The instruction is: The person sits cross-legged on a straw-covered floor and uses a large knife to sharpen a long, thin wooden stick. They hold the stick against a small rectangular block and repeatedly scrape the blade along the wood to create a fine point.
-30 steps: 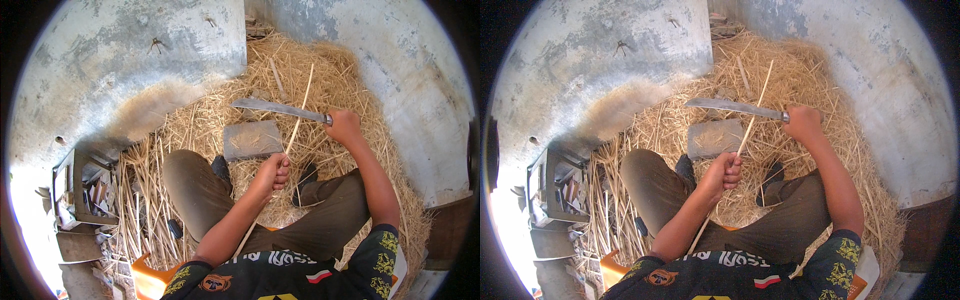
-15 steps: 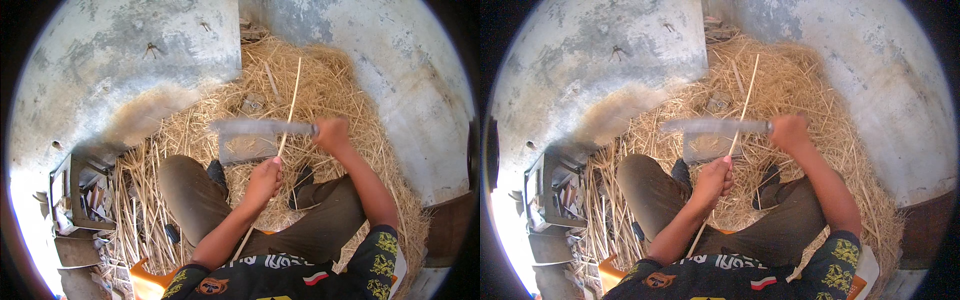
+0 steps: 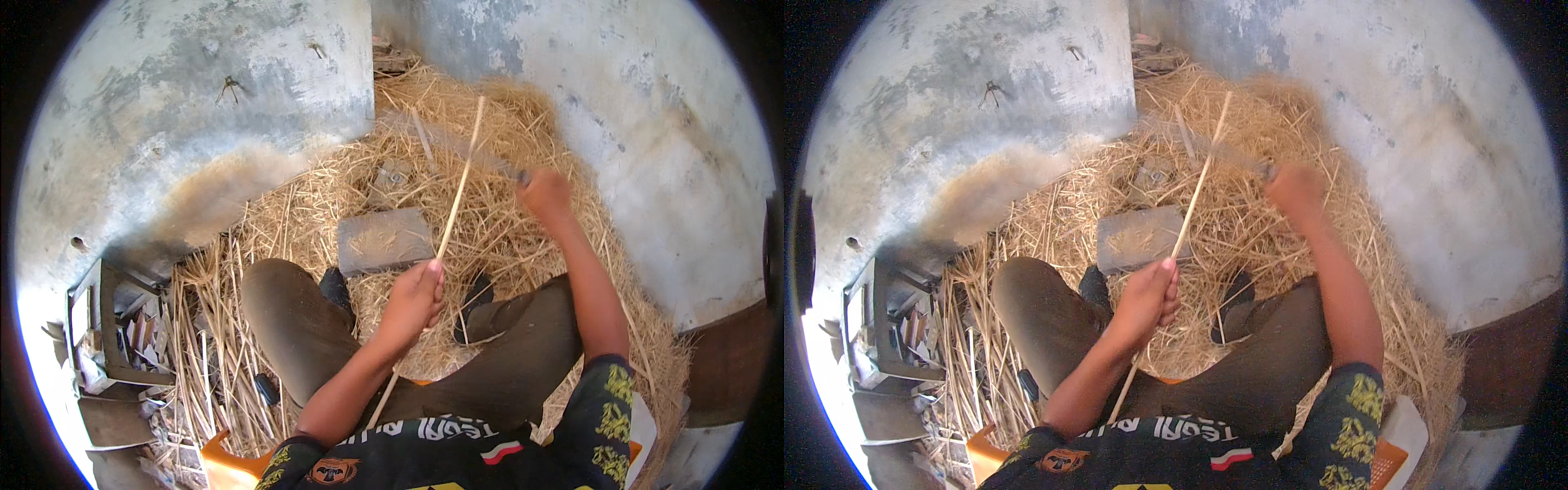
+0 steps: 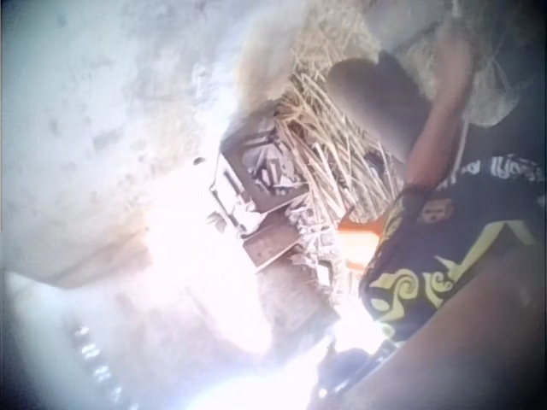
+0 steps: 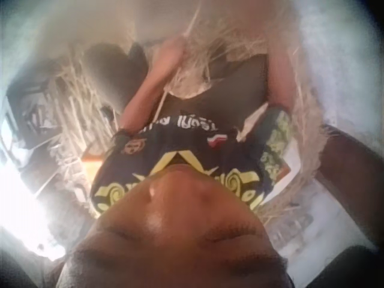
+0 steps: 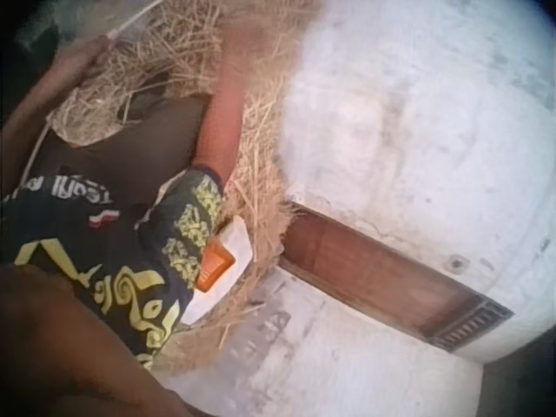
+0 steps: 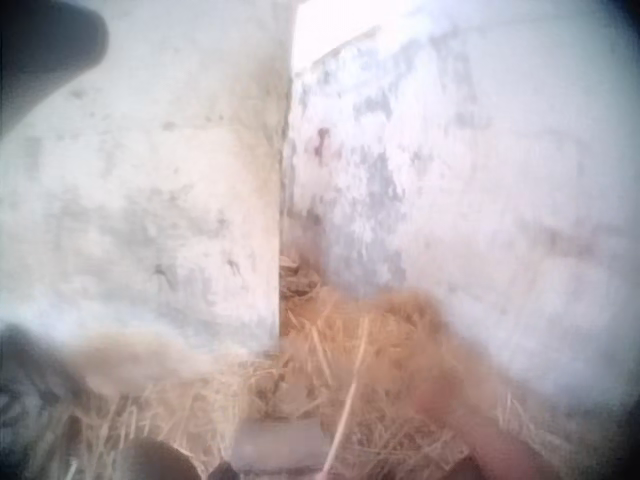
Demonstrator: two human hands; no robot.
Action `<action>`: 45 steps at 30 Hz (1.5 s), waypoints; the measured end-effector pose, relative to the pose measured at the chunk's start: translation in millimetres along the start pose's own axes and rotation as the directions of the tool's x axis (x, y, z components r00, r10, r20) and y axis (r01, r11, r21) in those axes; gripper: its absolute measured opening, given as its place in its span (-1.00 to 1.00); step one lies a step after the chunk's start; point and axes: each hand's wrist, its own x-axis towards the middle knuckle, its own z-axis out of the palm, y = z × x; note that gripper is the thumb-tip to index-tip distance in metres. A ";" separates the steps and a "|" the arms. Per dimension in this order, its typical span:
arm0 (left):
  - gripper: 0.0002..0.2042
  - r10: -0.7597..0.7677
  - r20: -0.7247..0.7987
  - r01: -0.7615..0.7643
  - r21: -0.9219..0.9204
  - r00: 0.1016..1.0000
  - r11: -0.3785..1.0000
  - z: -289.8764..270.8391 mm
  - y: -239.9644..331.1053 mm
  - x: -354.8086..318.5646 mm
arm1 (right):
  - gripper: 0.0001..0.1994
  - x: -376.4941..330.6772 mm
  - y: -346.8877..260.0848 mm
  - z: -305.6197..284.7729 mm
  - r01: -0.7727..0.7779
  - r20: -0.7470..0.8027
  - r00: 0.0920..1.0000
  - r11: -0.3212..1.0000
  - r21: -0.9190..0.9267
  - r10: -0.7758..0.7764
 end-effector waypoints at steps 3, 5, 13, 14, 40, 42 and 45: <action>-0.71 -0.031 0.034 0.031 -0.010 0.999 0.999 0.6 4.1 3.7 | -0.81 -0.7 0.8 -2.8 -0.123 -0.046 0.991 0.992 -0.024 0.122; -0.72 -0.064 0.017 0.064 0.002 0.998 0.998 1.2 -10.3 7.6 | -0.80 -8.6 -17.8 -22.0 -0.051 -0.038 0.998 0.996 -0.078 0.048; -0.72 -0.040 0.049 0.039 0.022 0.998 0.999 2.9 3.7 -4.8 | -0.80 -4.9 9.2 7.4 0.062 -0.162 0.986 0.994 0.086 -0.048; -0.72 -0.045 0.067 0.043 0.030 0.997 0.999 1.6 9.3 0.0 | -0.80 -2.4 15.0 3.2 -0.077 -0.109 0.991 0.995 0.058 0.083; -0.73 -0.047 0.136 0.035 0.087 0.990 0.996 -0.3 -15.6 -1.0 | -0.75 -11.4 21.3 -12.9 0.069 -0.029 0.997 0.997 -0.020 -0.069; -0.72 -0.049 0.101 0.043 0.062 0.994 0.997 -5.0 -11.5 -3.2 | -0.72 -4.7 45.0 14.3 -0.279 -0.062 0.957 0.959 0.048 0.282; -0.72 -0.020 0.103 0.020 0.004 0.995 1.000 -1.9 -2.4 -2.8 | -0.68 3.2 80.0 21.8 -0.666 -0.074 0.722 0.720 0.193 0.688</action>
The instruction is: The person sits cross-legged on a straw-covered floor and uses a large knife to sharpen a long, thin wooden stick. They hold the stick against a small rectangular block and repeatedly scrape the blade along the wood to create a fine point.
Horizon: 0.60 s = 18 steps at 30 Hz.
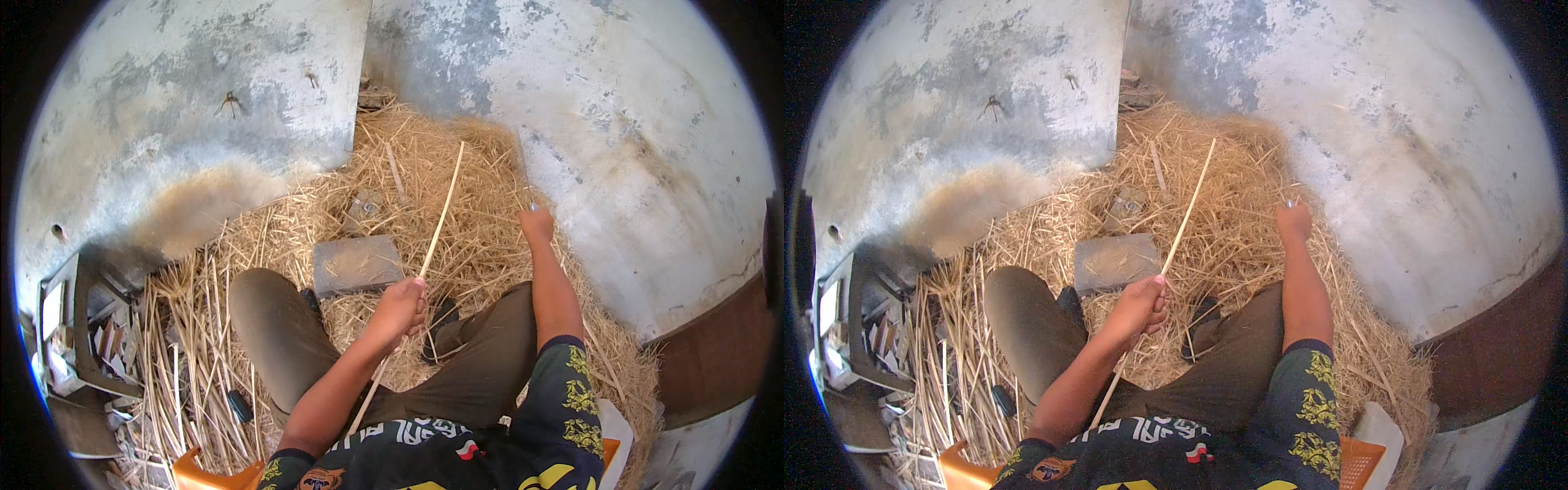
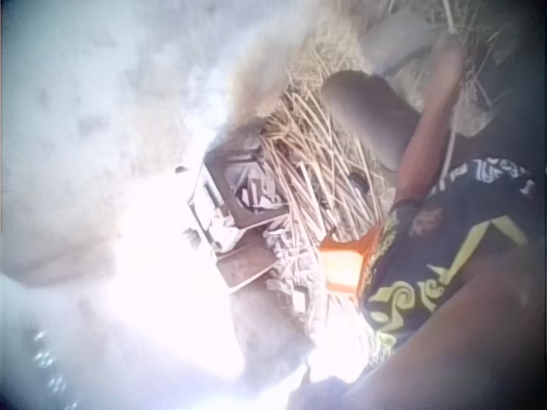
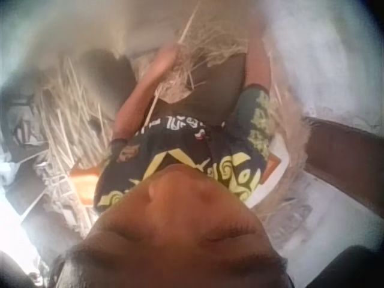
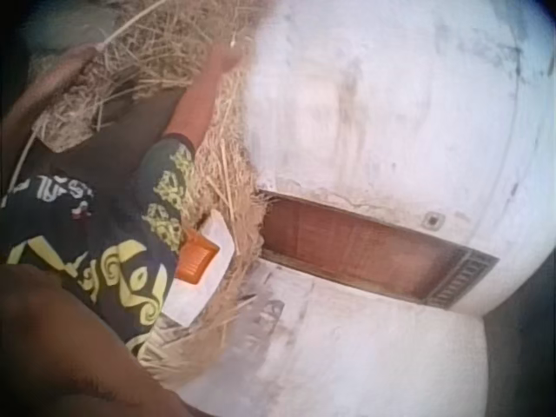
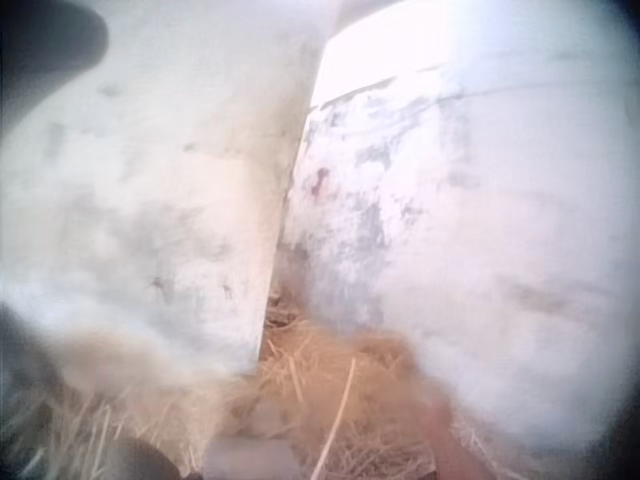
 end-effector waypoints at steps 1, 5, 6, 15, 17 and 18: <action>-0.72 0.008 -0.009 -0.008 -0.013 1.000 1.000 -3.5 3.6 -2.8 | -0.66 1.7 10.0 -4.5 -0.047 0.034 0.998 0.997 0.068 0.044; -0.77 -0.035 0.052 0.040 -0.090 0.998 0.995 -9.5 14.3 3.9 | -0.67 3.9 26.8 -21.4 -0.022 0.003 1.000 0.989 0.146 0.022; -0.78 -0.035 0.082 0.046 -0.140 0.996 0.989 -10.4 14.5 6.2 | -0.68 0.7 23.5 -30.3 0.039 -0.008 0.999 0.987 0.154 -0.038; -0.78 -0.089 0.094 0.106 -0.196 0.992 0.975 -9.0 37.4 -4.1 | -0.79 -63.2 -38.1 -60.0 0.457 -0.087 0.889 0.885 0.093 -0.450; -0.76 -0.108 0.170 0.142 -0.202 0.979 0.969 -20.8 32.3 1.5 | -0.81 -80.4 -56.4 -59.1 0.583 -0.120 0.810 0.809 0.067 -0.574; -0.74 -0.123 0.213 0.167 -0.202 0.969 0.965 -21.2 33.1 1.7 | -0.81 -86.1 -61.1 -54.0 0.594 -0.073 0.804 0.803 0.046 -0.590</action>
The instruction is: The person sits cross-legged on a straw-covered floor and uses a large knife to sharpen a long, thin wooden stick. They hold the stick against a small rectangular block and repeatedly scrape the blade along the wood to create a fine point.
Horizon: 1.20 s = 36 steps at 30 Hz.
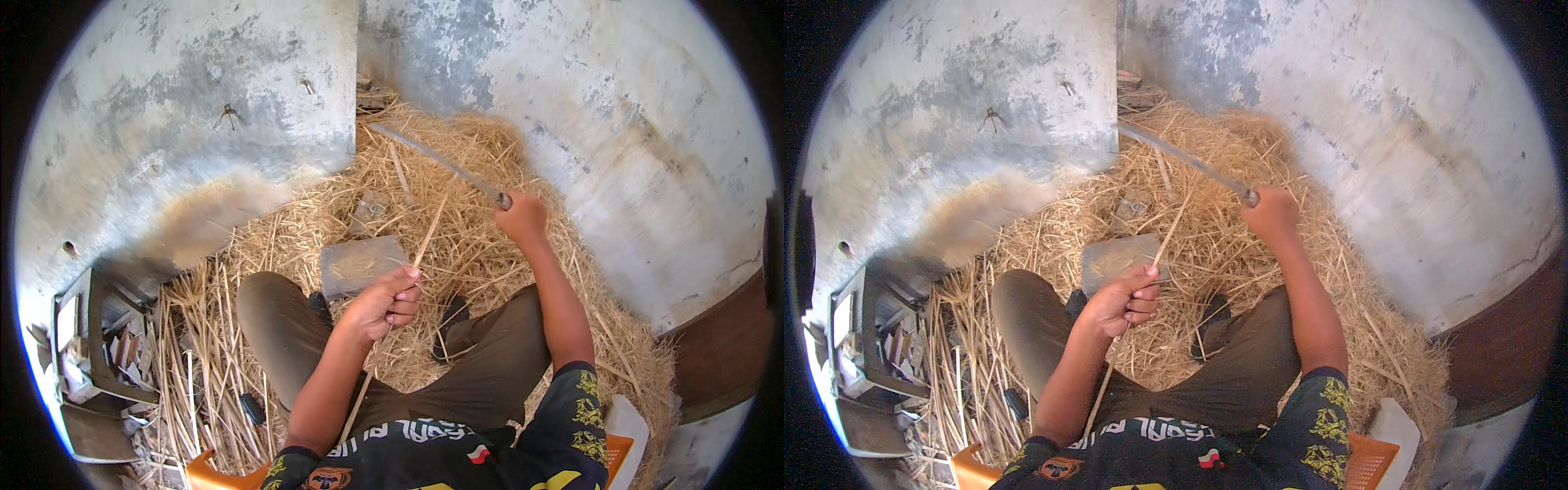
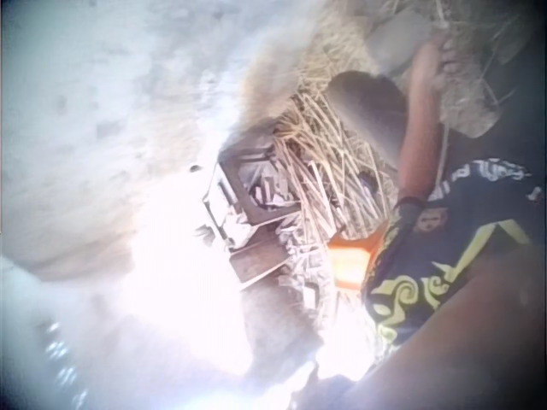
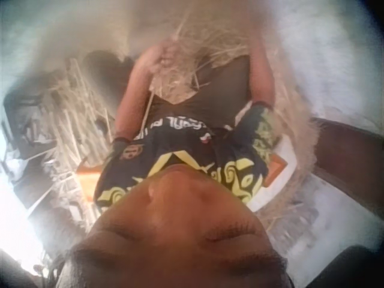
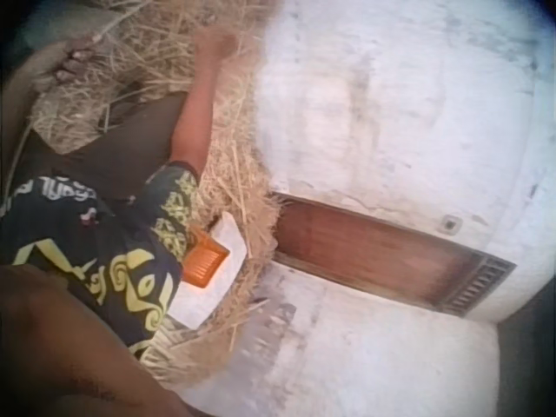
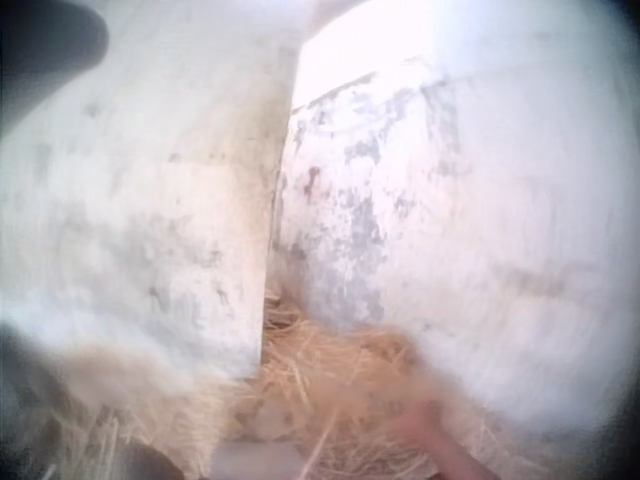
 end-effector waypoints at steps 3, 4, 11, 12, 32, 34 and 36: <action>-0.69 -0.041 -0.094 0.042 0.006 0.995 0.999 7.9 0.8 -5.1 | -0.80 -5.5 -20.1 12.7 0.057 0.147 0.988 0.998 -0.036 -0.051; -0.68 -0.018 -0.120 0.024 0.048 0.993 0.999 6.9 0.0 -4.2 | -0.80 -9.4 -28.1 13.4 0.084 0.196 0.978 0.996 -0.031 -0.076; -0.60 -0.009 -0.188 0.035 0.134 0.982 0.990 16.2 -11.1 -4.7 | -0.78 4.2 -13.3 34.7 -0.006 0.281 0.960 1.000 -0.011 0.009; -0.60 -0.022 -0.183 0.049 0.145 0.983 0.988 16.2 -11.8 -4.8 | -0.77 11.0 -5.0 34.8 -0.103 0.260 0.960 0.994 -0.020 0.105; -0.59 -0.150 0.135 0.166 -0.115 0.979 0.979 12.4 -9.6 1.5 | -0.69 26.0 85.0 17.0 -0.540 0.058 0.840 0.821 0.183 0.539; -0.62 -0.065 0.148 0.074 -0.055 0.987 0.996 13.2 -11.6 2.7 | -0.70 21.1 61.7 4.4 -0.503 0.102 0.862 0.810 0.300 0.497; -0.63 -0.046 0.108 0.052 -0.051 0.993 0.997 13.5 -14.2 1.9 | -0.71 15.8 37.8 -4.3 -0.455 0.105 0.887 0.806 0.378 0.450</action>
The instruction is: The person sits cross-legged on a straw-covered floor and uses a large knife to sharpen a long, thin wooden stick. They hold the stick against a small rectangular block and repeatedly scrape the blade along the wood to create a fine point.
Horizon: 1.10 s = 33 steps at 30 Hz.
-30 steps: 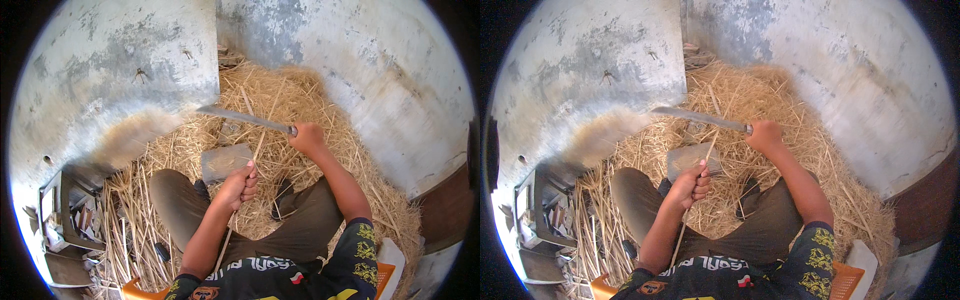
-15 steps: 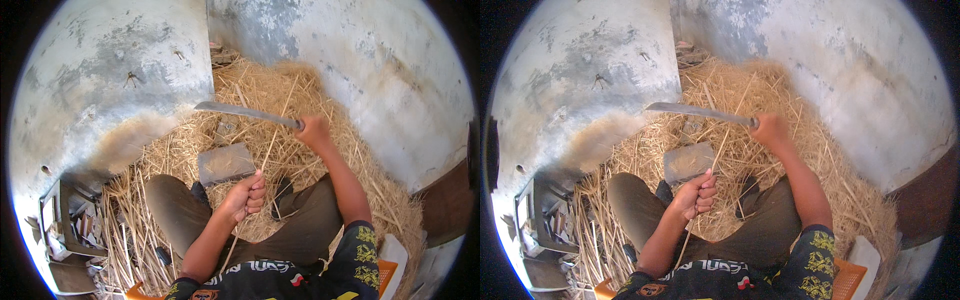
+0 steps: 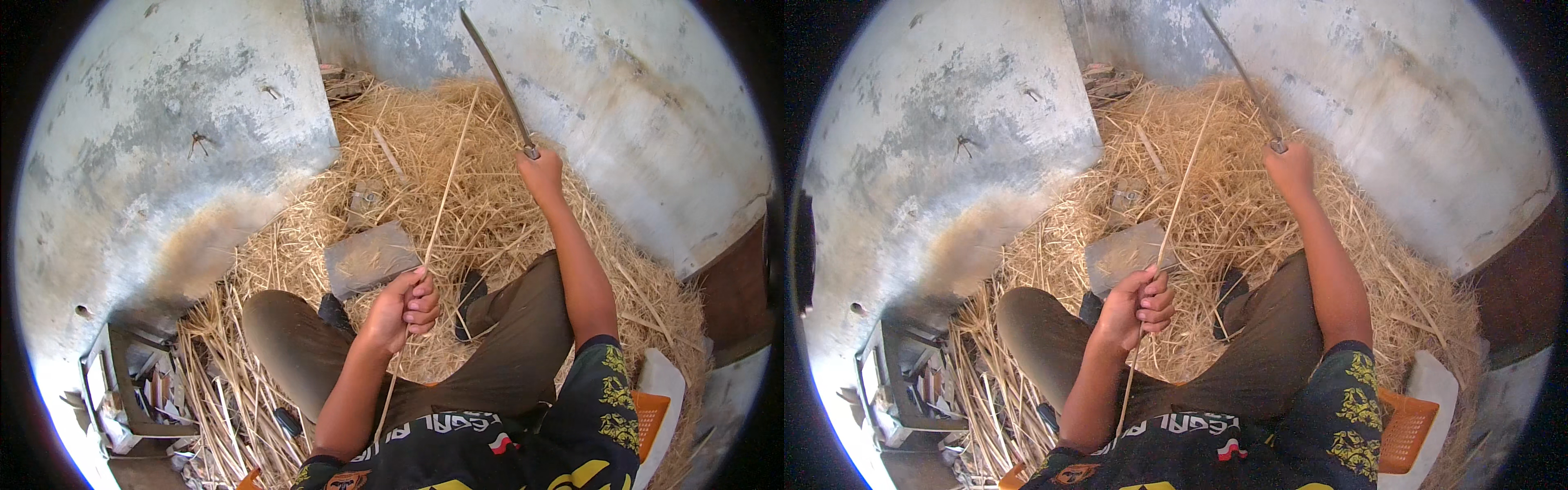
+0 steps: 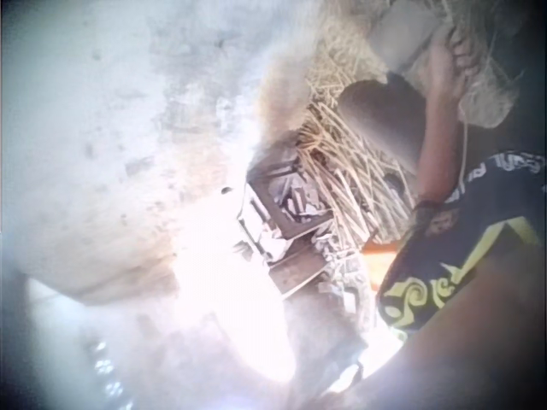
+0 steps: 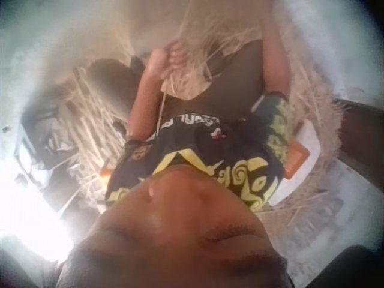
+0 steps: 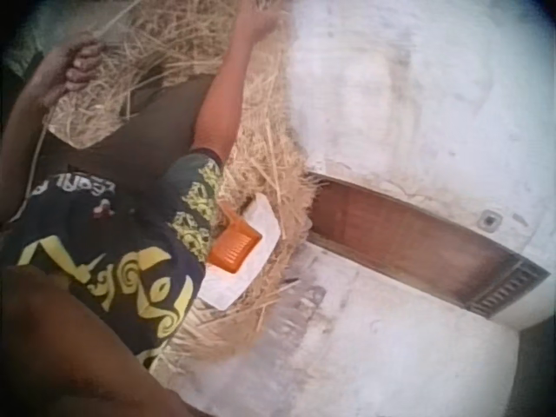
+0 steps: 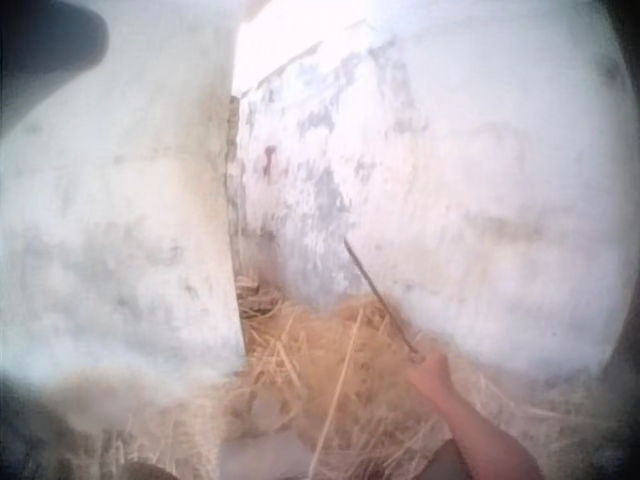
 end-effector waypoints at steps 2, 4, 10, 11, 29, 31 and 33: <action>-0.64 0.011 -0.028 -0.010 0.015 1.000 1.000 0.5 0.8 0.9 | -0.72 -11.0 -9.0 3.1 0.077 0.010 0.997 0.997 0.018 -0.077; -0.64 0.019 -0.062 -0.017 0.038 0.998 0.999 0.2 3.2 1.7 | -0.74 -20.9 -16.6 8.2 0.183 0.028 0.983 0.983 -0.012 -0.182; -0.64 0.086 -0.165 -0.065 0.130 0.983 0.989 7.3 7.9 -2.6 | -0.80 -65.4 -41.4 44.1 0.501 0.119 0.866 0.831 -0.242 -0.486; -0.64 0.097 -0.182 -0.073 0.134 0.979 0.988 5.4 9.5 -2.1 | -0.81 -74.7 -43.4 46.8 0.563 0.158 0.826 0.785 -0.260 -0.541; -0.65 0.089 -0.230 -0.049 0.176 0.969 0.983 3.9 0.8 6.1 | -0.79 -46.6 -45.1 29.5 0.445 0.275 0.890 0.824 -0.351 -0.363; -0.64 0.096 -0.224 -0.059 0.169 0.970 0.984 2.3 4.4 3.3 | -0.81 -62.6 -41.7 37.8 0.611 0.207 0.790 0.713 -0.343 -0.577; -0.64 0.090 -0.247 -0.040 0.199 0.965 0.979 7.2 2.7 0.9 | -0.78 -58.0 -35.4 38.2 0.688 0.282 0.725 0.649 -0.324 -0.628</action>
